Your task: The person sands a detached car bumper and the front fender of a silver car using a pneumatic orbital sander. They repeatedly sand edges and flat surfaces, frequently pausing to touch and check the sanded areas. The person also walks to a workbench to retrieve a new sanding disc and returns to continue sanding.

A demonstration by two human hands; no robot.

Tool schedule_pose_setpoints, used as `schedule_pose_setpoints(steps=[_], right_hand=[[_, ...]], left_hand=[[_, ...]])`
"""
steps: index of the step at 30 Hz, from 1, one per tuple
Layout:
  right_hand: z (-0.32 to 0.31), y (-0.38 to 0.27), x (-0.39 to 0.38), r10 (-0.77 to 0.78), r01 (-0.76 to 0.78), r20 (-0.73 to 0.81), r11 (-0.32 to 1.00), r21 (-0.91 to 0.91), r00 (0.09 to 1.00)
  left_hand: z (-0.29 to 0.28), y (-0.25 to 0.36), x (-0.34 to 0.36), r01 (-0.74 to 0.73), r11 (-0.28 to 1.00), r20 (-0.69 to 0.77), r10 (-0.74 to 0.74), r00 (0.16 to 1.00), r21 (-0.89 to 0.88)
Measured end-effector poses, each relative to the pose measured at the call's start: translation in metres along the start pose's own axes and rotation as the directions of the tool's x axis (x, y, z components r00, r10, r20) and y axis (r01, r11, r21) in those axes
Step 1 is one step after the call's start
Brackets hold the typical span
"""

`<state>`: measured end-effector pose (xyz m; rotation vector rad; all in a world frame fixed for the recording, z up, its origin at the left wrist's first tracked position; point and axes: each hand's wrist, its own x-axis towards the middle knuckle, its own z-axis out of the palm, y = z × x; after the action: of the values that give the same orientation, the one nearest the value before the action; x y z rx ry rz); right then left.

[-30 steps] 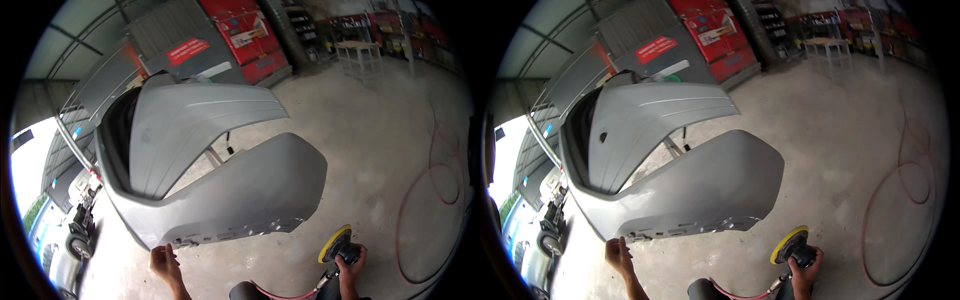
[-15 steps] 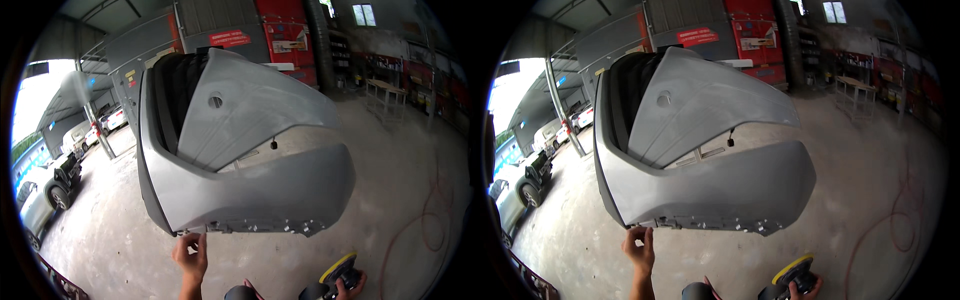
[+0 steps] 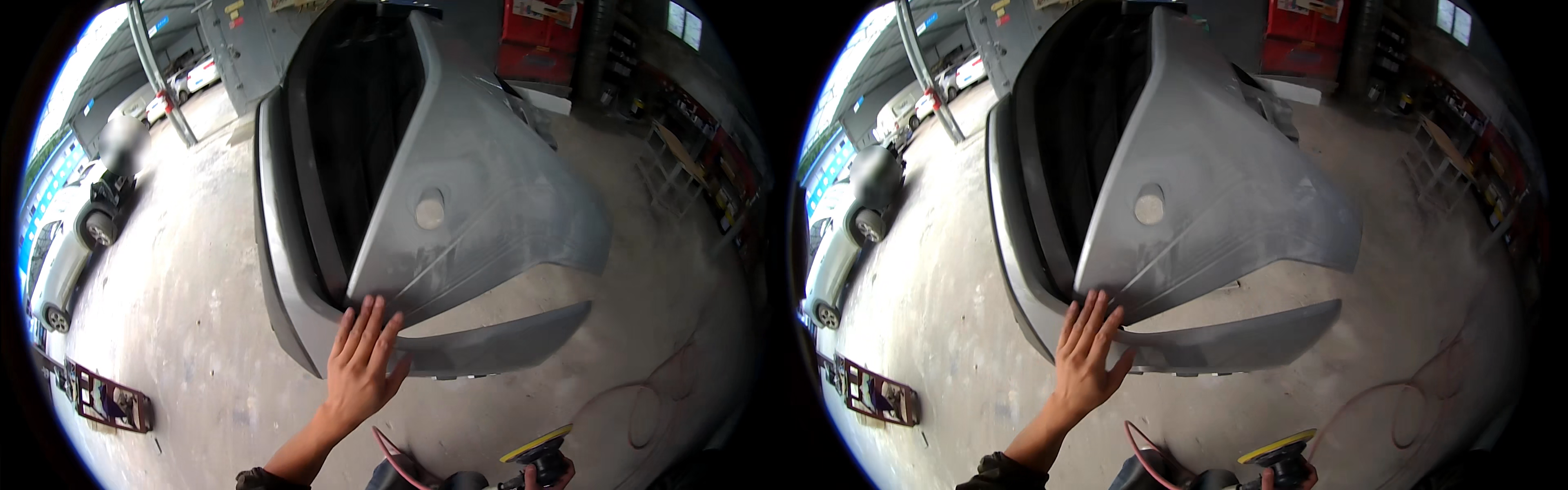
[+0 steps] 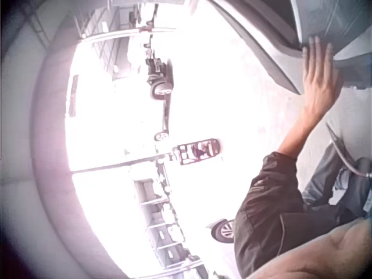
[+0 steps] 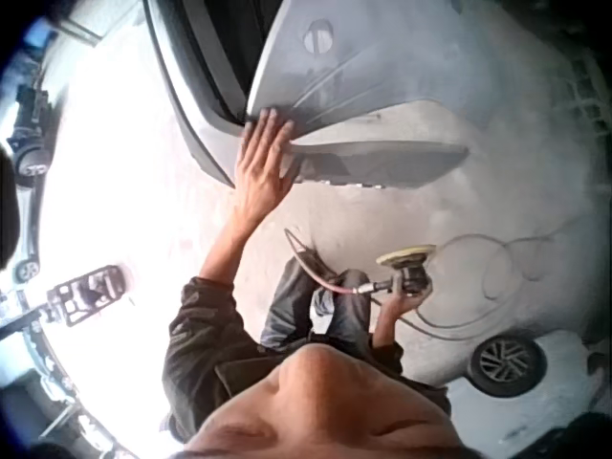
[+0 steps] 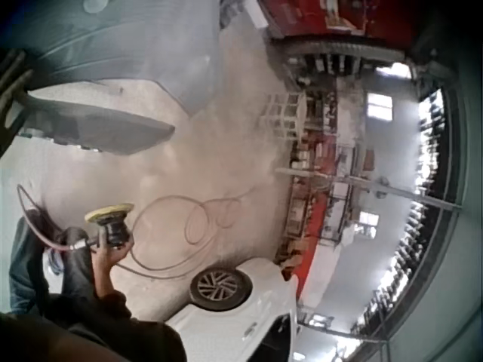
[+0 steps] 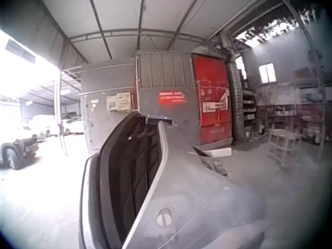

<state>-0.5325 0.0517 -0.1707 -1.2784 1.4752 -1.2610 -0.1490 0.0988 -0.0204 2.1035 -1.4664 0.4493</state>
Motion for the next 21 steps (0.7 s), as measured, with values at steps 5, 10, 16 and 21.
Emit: schedule_pose_setpoints(steps=[5, 10, 16, 21], right_hand=[[-0.012, -0.097, 0.028, -0.105, 0.123, 0.163, 0.987, -0.108, 0.981], [0.000, -0.156, 0.079, -0.086, 0.099, 0.331, 0.995, -0.021, 0.940], [0.027, -0.189, 0.176, -0.383, 0.484, 0.577, 0.875, -0.025, 0.721], [0.033, -0.189, 0.237, -0.302, 0.519, 0.712, 0.848, -0.103, 0.634]], left_hand=[[0.017, 0.009, 0.058, 0.141, 0.990, 0.089, -0.139, 0.986, -0.017], [0.055, 0.029, 0.110, 0.182, 0.982, 0.088, -0.186, 0.979, 0.053], [0.071, 0.061, 0.078, 0.533, 0.844, -0.148, -0.536, 0.831, -0.060], [0.048, 0.083, 0.072, 0.781, 0.609, -0.218, -0.788, 0.576, -0.139]])
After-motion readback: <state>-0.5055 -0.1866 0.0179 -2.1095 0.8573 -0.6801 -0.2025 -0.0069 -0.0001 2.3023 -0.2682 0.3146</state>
